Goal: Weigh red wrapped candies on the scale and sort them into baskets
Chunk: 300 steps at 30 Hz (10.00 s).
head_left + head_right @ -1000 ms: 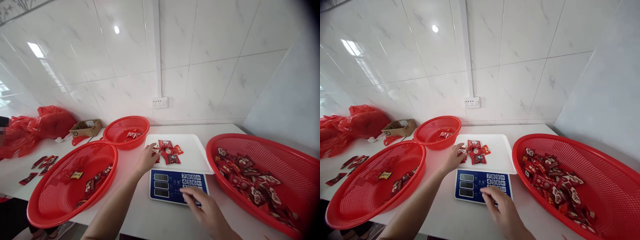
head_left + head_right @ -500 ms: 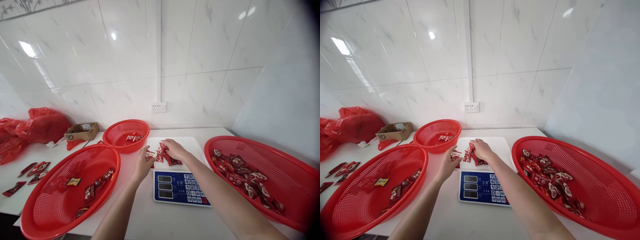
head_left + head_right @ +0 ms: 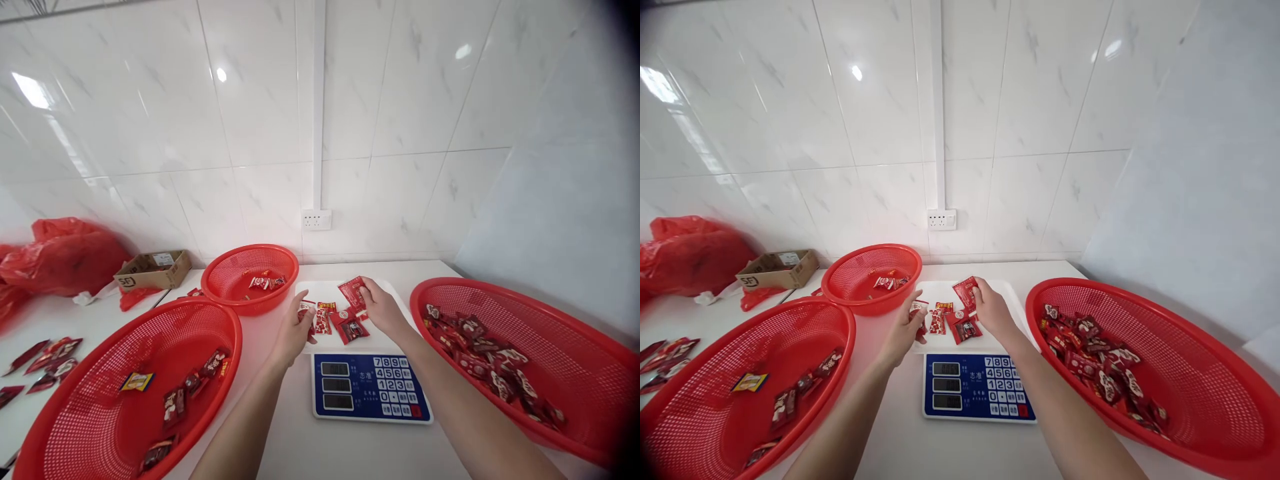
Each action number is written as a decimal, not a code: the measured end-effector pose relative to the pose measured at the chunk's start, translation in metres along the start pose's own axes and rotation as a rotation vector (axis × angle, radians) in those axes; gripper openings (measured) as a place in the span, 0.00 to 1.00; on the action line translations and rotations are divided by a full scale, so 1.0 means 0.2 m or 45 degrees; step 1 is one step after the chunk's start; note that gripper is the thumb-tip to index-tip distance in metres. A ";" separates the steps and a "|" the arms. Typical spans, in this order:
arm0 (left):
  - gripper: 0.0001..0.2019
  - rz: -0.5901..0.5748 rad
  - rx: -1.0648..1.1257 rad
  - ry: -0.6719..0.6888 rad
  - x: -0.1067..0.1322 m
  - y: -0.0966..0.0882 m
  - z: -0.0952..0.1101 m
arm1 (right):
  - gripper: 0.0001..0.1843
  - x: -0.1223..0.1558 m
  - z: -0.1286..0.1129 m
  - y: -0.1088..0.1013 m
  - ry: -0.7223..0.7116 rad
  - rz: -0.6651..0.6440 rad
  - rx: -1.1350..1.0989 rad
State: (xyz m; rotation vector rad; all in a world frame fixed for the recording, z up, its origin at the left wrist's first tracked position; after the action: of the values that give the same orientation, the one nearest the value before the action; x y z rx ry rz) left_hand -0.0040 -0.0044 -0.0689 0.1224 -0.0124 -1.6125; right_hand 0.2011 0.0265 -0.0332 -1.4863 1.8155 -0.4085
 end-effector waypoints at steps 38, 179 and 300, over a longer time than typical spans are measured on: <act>0.20 0.005 -1.432 0.210 -0.02 0.14 0.05 | 0.18 0.49 0.21 -0.03 0.566 -0.156 -1.570; 0.10 0.154 -0.946 0.307 -0.20 0.06 0.07 | 0.16 0.53 0.23 -0.08 0.358 -0.230 -1.089; 0.24 -0.376 -1.420 0.350 -0.04 0.22 -0.07 | 0.27 0.07 0.14 -0.03 0.070 -0.161 0.502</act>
State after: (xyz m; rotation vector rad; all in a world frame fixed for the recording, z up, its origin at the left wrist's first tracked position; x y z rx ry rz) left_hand 0.0422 0.0034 -0.0779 -0.5399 1.1395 -1.6673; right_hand 0.2250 0.0173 -0.0521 -1.3233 1.5724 -0.8259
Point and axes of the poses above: each hand's wrist, its own x-axis away from the middle knuckle, its own y-axis out of the palm, z = x × y, the point moved 7 cm from there along -x, towards the middle knuckle, and after that the axes turned 3 degrees about x, right-handed, at the moved point
